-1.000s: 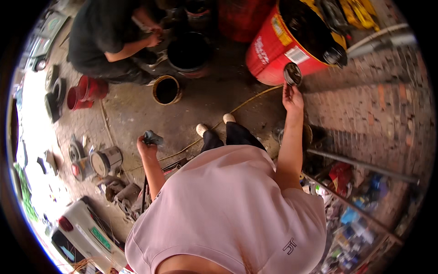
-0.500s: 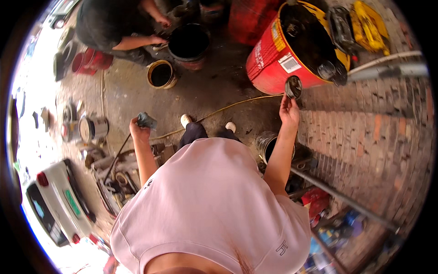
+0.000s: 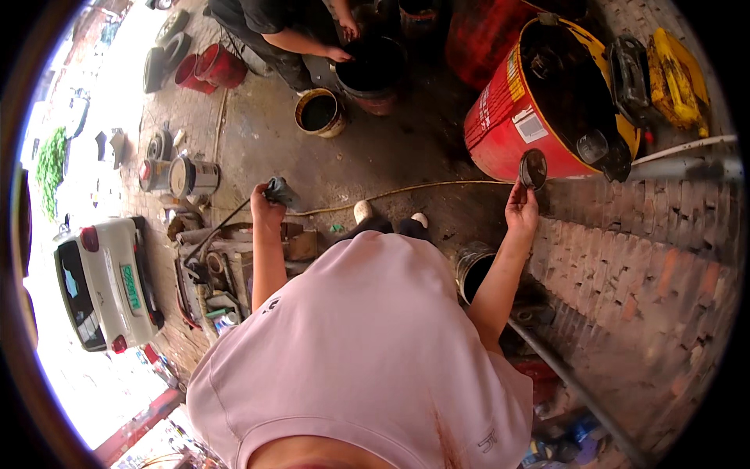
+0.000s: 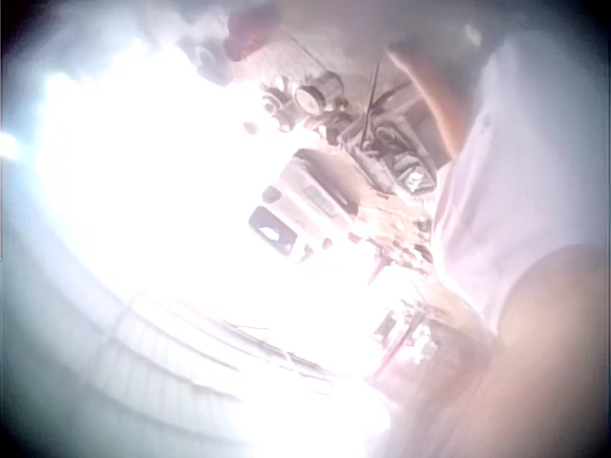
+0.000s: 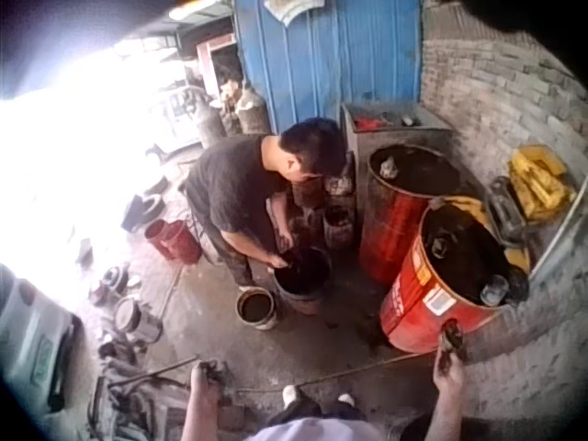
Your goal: The person carries two buckets of dark liquid across a cluttered workshop floor and pours the contents into a larger red drum. They then retrieve a small metal can, dip it into the drum, and walk back across the workshop while holding the can and a rag.
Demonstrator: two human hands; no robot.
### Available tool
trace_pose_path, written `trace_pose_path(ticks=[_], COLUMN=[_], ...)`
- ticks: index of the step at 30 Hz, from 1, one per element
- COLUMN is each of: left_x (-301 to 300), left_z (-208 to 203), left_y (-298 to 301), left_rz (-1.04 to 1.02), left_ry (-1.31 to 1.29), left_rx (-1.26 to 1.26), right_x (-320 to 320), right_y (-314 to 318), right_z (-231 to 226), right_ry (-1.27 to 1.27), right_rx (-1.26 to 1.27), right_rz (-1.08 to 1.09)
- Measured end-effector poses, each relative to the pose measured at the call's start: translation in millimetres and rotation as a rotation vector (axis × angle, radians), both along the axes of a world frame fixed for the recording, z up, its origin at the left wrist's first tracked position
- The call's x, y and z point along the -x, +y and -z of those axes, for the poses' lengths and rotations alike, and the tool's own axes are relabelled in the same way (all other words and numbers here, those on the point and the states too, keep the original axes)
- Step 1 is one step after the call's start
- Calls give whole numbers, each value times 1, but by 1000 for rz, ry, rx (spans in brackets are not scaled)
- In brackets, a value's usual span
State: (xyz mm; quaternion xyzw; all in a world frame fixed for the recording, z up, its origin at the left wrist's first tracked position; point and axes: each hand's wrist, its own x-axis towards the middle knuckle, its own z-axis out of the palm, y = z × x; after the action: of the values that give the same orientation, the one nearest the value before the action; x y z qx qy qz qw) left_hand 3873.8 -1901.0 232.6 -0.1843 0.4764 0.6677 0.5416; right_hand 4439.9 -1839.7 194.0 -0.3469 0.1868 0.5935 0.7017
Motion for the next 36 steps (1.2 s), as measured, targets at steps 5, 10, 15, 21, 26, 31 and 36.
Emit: trace_pose_path(ticks=[5,10,15,21,26,31,36], left_x=[1,16,16,35,33,36,46], left_z=[-14,6,2,4,2,17,31], left_y=[32,28,16,13,9,11,7], left_rz=[21,14,0,-68,-78,-3,36], left_ry=[29,-22,-36,-38,-38,-59,-56], left_rx=[-93,-128,-49,-51,-48,-108,-129], right_x=[10,21,27,29,45,44,50], right_y=[-9,-15,-14,-10,-2,1,-1], right_z=[4,-13,-23,-10,-15,-20,-18], right_ry=[28,12,7,40,-7,-14,35], right_rx=[12,-6,-41,-71,44,-1,-53], right_rz=[86,98,129,35,41,25,71])
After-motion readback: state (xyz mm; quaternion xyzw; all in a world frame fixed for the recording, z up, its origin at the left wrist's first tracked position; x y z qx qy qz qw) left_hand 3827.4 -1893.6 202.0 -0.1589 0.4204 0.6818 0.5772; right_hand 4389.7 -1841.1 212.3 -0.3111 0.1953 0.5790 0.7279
